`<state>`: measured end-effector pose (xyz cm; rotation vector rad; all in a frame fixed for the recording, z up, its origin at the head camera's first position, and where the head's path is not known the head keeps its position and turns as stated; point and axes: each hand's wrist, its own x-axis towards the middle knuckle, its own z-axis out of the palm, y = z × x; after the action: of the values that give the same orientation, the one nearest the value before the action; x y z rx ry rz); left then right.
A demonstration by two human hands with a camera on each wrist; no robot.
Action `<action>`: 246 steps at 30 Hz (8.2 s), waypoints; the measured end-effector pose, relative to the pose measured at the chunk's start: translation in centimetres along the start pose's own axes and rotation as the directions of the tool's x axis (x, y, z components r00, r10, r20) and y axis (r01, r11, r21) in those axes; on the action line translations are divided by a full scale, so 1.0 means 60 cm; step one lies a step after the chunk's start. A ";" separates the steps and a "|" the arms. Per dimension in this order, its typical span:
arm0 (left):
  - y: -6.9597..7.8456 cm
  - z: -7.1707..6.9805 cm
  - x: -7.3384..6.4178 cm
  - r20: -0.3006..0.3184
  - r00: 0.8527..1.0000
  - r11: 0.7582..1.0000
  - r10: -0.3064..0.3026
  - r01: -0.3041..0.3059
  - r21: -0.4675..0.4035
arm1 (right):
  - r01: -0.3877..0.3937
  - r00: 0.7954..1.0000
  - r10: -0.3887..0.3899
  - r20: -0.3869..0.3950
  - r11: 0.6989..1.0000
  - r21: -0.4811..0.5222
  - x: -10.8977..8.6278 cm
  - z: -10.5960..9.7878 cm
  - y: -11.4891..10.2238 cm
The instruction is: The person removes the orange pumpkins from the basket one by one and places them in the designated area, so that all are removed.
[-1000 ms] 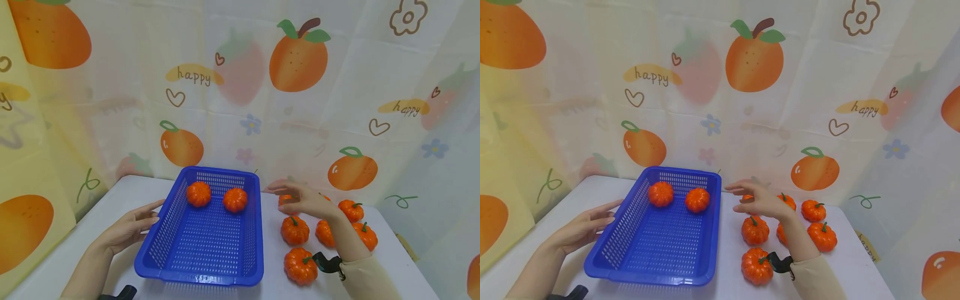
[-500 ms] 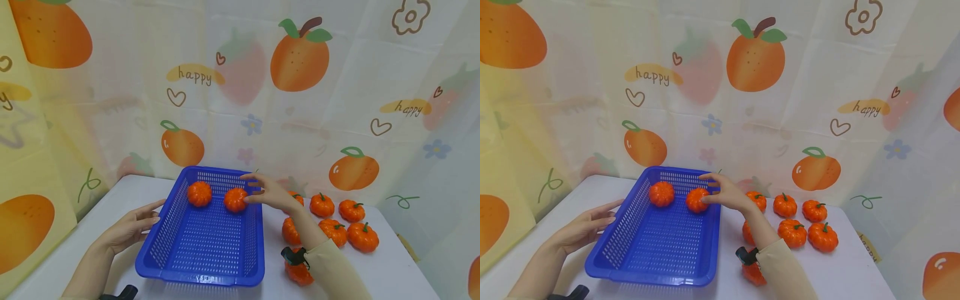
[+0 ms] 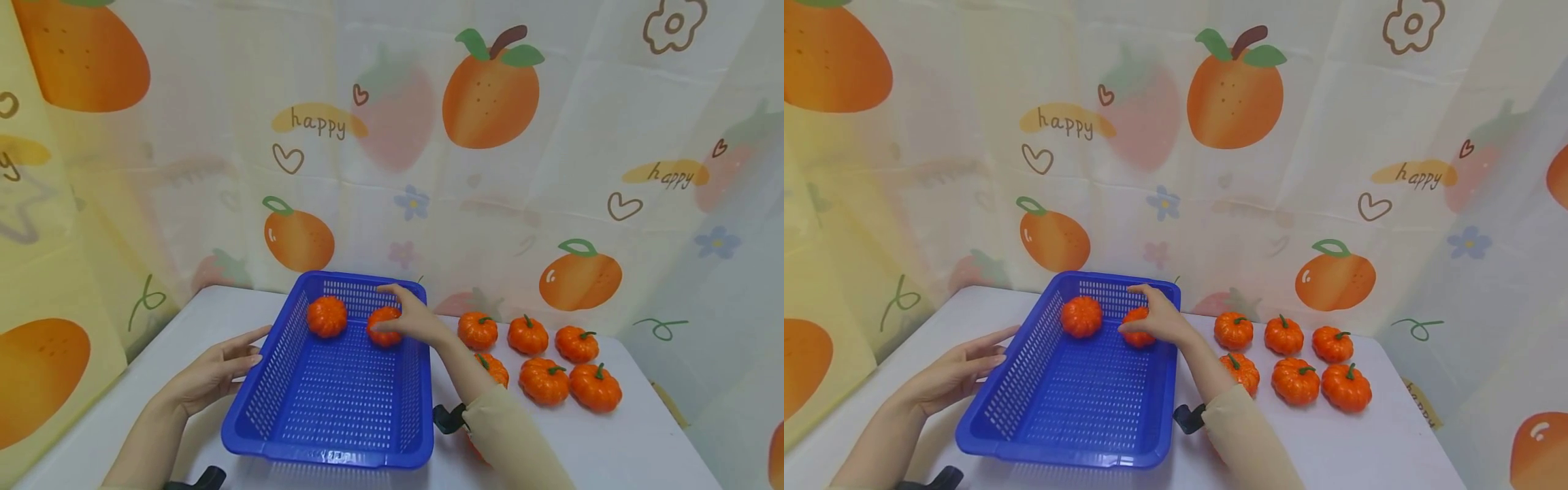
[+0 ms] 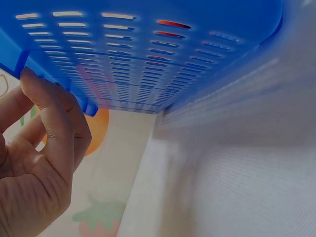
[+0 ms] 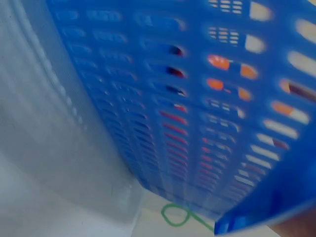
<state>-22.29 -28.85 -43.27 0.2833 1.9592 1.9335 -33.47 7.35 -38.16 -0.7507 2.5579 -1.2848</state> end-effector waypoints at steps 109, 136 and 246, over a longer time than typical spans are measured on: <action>-0.001 -0.001 0.002 -0.005 1.000 0.999 -0.003 0.003 0.036 | 0.377 0.917 -0.368 -0.150 0.688 0.620 -0.098 -0.162 -0.043; -0.005 -0.002 -0.002 0.035 0.999 0.999 0.036 -0.036 -0.017 | 0.390 0.906 -0.421 -0.038 0.796 0.463 -0.228 -0.266 0.074; -0.007 0.000 0.002 -0.010 1.000 1.000 0.010 -0.010 -0.002 | -0.118 0.905 -0.054 0.423 0.921 0.370 -0.402 -0.330 0.262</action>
<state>-22.33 -28.84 -43.68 0.2835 1.9661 1.9463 -25.89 41.42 -40.01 -0.7927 1.8860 -1.3768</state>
